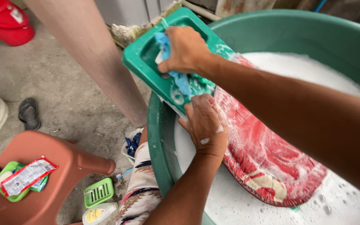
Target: The person washes a red pillow cover by hand in a large basin, using a washboard and a bar of soap to scrub the fabric before rinsing it in soapy water.
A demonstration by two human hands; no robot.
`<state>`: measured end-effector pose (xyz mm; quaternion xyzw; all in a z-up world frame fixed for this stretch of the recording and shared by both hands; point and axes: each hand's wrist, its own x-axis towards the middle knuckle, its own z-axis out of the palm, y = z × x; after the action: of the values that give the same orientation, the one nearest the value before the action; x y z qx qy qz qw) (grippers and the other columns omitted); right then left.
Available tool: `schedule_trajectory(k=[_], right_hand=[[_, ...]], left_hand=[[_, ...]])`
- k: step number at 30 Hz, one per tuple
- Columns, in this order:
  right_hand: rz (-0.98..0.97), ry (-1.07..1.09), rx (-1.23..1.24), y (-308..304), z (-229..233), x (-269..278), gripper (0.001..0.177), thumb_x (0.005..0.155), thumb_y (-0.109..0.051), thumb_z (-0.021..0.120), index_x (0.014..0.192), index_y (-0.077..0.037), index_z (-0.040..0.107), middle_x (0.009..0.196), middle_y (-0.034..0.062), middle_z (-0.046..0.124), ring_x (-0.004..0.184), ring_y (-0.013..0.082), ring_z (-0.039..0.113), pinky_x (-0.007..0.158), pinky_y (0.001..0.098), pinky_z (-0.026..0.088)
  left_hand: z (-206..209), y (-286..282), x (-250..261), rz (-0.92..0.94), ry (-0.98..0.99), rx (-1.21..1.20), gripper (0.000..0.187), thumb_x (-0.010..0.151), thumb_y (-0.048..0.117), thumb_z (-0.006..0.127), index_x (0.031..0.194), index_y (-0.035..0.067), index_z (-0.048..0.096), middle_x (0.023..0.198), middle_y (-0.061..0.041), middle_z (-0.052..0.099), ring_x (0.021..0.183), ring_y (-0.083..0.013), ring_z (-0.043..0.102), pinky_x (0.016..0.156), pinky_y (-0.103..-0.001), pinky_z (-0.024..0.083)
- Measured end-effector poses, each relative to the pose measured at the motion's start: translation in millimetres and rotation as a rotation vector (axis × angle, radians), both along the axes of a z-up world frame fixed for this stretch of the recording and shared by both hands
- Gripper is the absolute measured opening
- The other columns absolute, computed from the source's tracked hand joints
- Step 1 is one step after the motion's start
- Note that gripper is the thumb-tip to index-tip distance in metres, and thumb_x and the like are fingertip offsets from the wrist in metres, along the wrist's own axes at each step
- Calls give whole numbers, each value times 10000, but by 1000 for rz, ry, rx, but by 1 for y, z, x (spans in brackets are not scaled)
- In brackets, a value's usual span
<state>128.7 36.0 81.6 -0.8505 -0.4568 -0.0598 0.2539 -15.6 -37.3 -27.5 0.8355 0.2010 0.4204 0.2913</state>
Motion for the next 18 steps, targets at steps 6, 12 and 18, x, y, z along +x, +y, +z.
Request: schedule_trajectory(k=[6, 12, 18], right_hand=[[16, -90, 256, -11, 4, -15, 685, 495, -260, 966, 1052, 17, 678, 849, 198, 732, 815, 387, 713, 753, 448, 556], [-110, 446, 460, -43, 5, -5, 561, 551, -149, 976, 1034, -13, 724, 879, 90, 783, 772, 204, 774, 739, 370, 617], [-339, 620, 166, -189, 0, 11, 541, 700, -303, 894, 1132, -39, 706, 920, 142, 750, 825, 280, 729, 725, 423, 590]], left_hand=[[0, -1, 0, 10, 43, 3, 223, 962, 154, 616, 1163, 142, 518, 1149, -32, 586, 1149, -295, 529, 896, -580, 346], [2, -1, 0, 22, 31, 43, 274, 911, 130, 635, 1155, 135, 509, 1132, -39, 582, 1114, -300, 534, 860, -561, 350], [4, -3, -2, 3, 6, 11, 307, 896, 90, 638, 1158, 120, 481, 1116, -43, 586, 1097, -315, 541, 873, -567, 355]])
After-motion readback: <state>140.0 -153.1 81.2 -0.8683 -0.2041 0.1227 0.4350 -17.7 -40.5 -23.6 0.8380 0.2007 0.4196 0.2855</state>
